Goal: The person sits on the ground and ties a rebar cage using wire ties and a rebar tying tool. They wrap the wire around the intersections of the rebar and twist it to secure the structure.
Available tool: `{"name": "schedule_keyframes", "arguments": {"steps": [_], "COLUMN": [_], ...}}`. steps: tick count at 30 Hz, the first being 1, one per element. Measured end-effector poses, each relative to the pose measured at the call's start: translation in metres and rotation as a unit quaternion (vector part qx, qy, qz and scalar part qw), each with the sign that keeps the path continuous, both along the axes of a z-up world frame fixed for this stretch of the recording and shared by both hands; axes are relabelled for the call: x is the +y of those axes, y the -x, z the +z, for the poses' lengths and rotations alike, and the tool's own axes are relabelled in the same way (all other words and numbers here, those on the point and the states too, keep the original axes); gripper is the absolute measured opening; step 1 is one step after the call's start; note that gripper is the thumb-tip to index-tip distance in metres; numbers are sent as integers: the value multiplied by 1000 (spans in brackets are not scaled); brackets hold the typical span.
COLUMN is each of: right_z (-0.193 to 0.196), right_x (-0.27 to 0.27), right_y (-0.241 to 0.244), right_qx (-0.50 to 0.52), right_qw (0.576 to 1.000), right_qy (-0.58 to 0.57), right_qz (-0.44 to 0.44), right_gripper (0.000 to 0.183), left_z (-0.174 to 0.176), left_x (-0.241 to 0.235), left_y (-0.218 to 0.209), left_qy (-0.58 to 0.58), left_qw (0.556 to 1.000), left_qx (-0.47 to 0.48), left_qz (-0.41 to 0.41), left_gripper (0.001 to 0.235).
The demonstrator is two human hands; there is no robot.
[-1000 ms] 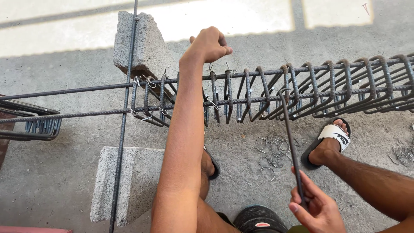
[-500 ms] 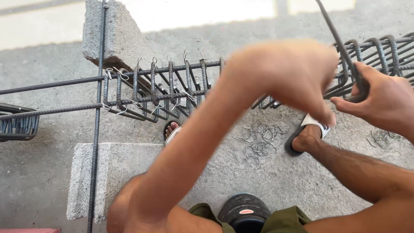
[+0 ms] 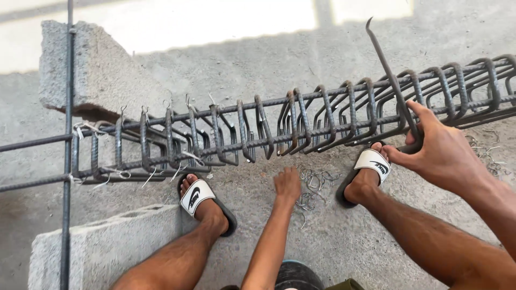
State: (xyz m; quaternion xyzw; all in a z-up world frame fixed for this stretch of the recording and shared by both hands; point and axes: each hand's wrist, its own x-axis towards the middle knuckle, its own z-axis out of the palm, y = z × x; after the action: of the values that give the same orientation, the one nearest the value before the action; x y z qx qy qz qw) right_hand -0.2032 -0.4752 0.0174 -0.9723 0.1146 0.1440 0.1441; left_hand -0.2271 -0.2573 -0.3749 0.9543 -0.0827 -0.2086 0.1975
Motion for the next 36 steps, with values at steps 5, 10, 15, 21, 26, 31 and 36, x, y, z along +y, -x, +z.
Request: {"name": "schedule_keyframes", "arguments": {"steps": [5,10,15,21,26,31,36], "right_z": [-12,-22,-18,-16,-8,-4,-5], "right_x": [-3,0,6,10,13,13,-2], "right_y": [-5,-7,-7,-9,-9,-8,-7], "right_qx": [21,37,66,75,88,102,112], "right_qw": [999,998,997,997,996,994,981], "right_qy": [-24,-40,-44,-30,-6,26,141], "right_qz": [-10,-10,-8,-11,9,36,77], "right_gripper": [105,105,112,111,110,112,108], "left_z": [-43,-51,-52,-48,-29,6,24], "left_x": [17,15,15,22,17,13,1], "left_y": [-1,0,3,-3,-5,2,4], "left_qy": [-32,-29,-16,-6,82,241,504], "left_qw": [999,999,998,998,981,937,785], "left_qx": [1,-20,-17,18,83,115,276], "left_qz": [17,11,60,64,157,223,231], "left_gripper": [38,41,34,14,16,22,28]}}
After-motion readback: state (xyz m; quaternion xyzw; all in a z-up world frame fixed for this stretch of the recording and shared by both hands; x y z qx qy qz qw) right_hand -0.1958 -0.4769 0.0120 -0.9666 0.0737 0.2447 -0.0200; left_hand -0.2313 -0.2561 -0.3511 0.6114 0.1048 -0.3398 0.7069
